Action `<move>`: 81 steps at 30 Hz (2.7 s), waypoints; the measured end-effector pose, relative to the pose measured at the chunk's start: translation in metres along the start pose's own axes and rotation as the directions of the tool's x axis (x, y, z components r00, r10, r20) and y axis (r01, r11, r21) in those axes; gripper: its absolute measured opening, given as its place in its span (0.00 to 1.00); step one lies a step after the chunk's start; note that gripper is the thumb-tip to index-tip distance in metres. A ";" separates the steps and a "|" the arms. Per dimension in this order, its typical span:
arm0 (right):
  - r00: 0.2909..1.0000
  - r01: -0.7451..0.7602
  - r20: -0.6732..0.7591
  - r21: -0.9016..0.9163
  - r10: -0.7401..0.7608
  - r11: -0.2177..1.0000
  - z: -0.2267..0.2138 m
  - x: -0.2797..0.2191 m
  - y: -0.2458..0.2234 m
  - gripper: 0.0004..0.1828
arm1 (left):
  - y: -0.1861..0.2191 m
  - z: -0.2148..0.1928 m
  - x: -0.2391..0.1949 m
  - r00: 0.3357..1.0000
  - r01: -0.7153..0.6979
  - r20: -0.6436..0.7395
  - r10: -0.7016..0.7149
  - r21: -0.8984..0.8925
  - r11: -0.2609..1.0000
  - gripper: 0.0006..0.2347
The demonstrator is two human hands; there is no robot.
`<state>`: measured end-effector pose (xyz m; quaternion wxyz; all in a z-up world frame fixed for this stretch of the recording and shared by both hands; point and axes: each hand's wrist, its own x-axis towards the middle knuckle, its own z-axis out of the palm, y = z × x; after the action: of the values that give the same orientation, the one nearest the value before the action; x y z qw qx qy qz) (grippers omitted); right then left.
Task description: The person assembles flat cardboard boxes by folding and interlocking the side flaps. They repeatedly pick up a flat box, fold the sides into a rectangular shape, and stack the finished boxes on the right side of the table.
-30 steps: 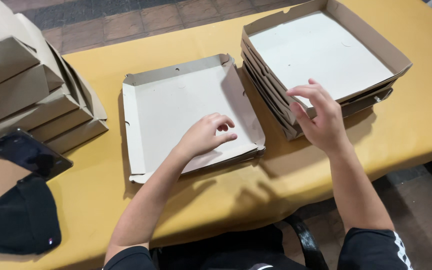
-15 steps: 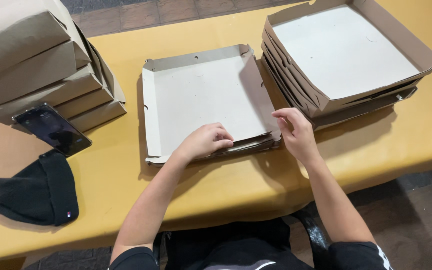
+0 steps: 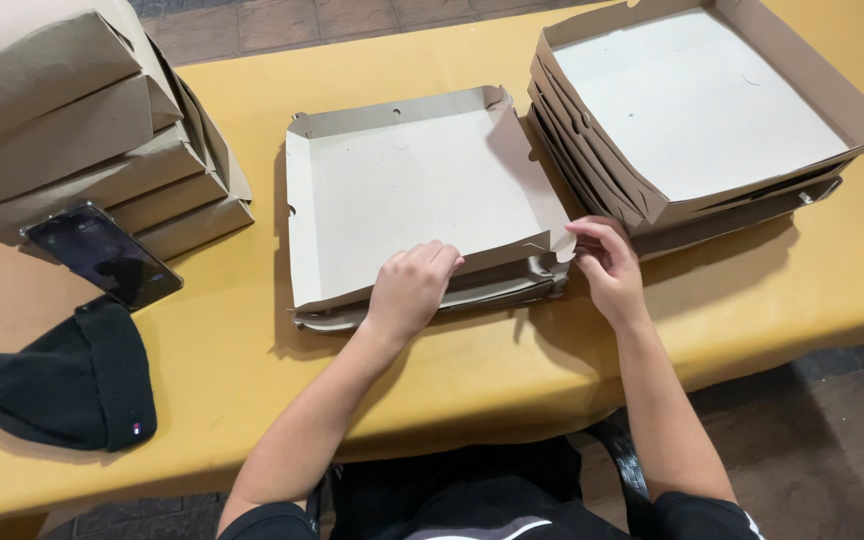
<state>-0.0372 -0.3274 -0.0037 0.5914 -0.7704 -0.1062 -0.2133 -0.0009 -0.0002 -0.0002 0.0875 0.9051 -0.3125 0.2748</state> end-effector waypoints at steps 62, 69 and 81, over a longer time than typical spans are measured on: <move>0.997 -0.070 -0.032 -0.222 0.065 0.972 0.014 -0.005 0.020 0.14 | -0.003 0.000 -0.020 0.991 -0.055 0.118 0.068 -0.111 0.992 0.08; 0.998 -0.054 -0.024 -0.264 0.050 0.963 0.013 -0.005 0.020 0.12 | -0.051 -0.045 -0.068 0.991 0.065 0.126 -0.050 -0.116 0.991 0.10; 0.998 -0.063 -0.038 -0.250 0.056 0.966 0.015 -0.006 0.009 0.11 | -0.105 -0.069 -0.135 0.995 0.089 0.044 -0.085 -0.085 0.992 0.03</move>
<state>-0.0362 -0.3151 -0.0172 0.4967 -0.8386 -0.0461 -0.2189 -0.0548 0.1751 -0.0161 0.1324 0.9185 -0.2861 0.2388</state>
